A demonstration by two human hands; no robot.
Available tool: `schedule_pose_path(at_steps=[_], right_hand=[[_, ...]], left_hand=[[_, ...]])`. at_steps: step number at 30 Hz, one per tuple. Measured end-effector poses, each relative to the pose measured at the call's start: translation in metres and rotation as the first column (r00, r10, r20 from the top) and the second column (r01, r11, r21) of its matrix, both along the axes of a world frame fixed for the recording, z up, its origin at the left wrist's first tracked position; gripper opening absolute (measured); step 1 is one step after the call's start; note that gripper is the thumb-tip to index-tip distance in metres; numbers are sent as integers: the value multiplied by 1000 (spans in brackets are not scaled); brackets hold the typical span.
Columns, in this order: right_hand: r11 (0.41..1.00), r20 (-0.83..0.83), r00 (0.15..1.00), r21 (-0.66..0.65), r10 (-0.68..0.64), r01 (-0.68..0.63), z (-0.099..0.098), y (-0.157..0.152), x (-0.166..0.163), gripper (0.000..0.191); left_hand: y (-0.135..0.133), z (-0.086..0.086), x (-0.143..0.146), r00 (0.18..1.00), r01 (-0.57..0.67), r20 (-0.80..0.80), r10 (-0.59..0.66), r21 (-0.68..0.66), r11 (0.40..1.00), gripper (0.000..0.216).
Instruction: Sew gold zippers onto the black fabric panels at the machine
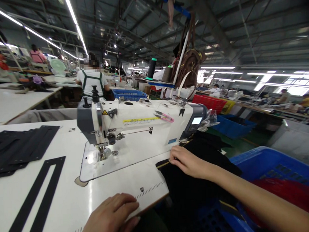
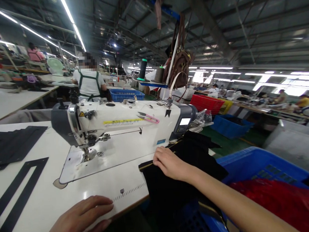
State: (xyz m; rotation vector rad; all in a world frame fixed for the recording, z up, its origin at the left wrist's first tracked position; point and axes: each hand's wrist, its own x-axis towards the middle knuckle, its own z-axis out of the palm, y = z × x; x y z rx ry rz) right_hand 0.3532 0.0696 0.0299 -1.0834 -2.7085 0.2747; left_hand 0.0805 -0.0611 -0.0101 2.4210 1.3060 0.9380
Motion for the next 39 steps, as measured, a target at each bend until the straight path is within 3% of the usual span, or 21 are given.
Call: schedule_pose_path(at_steps=[3, 5, 8, 10, 12, 14, 17, 20, 23, 28, 33, 36, 39], right_hand=[[999, -138, 990, -19, 23, -26, 28, -16, -15, 12], [998, -195, 980, -39, 42, -50, 41, -27, -28, 12], [997, -219, 973, -26, 66, -73, 45, -45, -48, 13], [996, -222, 971, 17, 88, -87, 43, -55, -61, 13], [991, -208, 969, 65, 132, -121, 39, -64, -70, 13], [983, -201, 964, 87, 176, -162, 38, -72, -78, 13], [985, -238, 956, 18, 171, -171, 40, -81, -85, 14], [984, -293, 949, -94, 119, -152, 43, -87, -89, 15], [977, -309, 942, -119, 135, -179, 41, -93, -93, 14], [974, -301, 935, -61, 189, -217, 35, -98, -99, 14], [976, -316, 930, -47, 189, -214, 31, -101, -100, 14], [972, -311, 922, 27, 229, -232, 27, -103, -101, 14], [956, -322, 902, 154, 286, -248, 22, -106, -101, 14]], left_hand=[[1, 7, 5, 971, -96, 200, 130, -170, 981, 25], [3, 15, 11, 918, -103, 328, 224, -348, 932, 34], [7, 30, 18, 804, 87, 541, 245, -516, 852, 43], [10, 41, 16, 704, 251, 674, 224, -531, 810, 47], [12, 49, 11, 647, 322, 734, 207, -509, 798, 49], [13, 55, 3, 660, 301, 724, 200, -499, 813, 46], [10, 58, -10, 693, 276, 691, 203, -515, 811, 43], [2, 58, -17, 681, 347, 716, 155, -502, 792, 36], [-8, 60, -21, 687, 376, 714, 135, -509, 775, 35], [-17, 68, -27, 724, 308, 670, 162, -525, 793, 34], [-18, 67, -32, 752, 336, 647, 129, -543, 770, 21], [-22, 66, -28, 760, 321, 635, 136, -550, 771, 14], [-27, 68, -22, 827, 233, 531, 184, -622, 748, 17]])
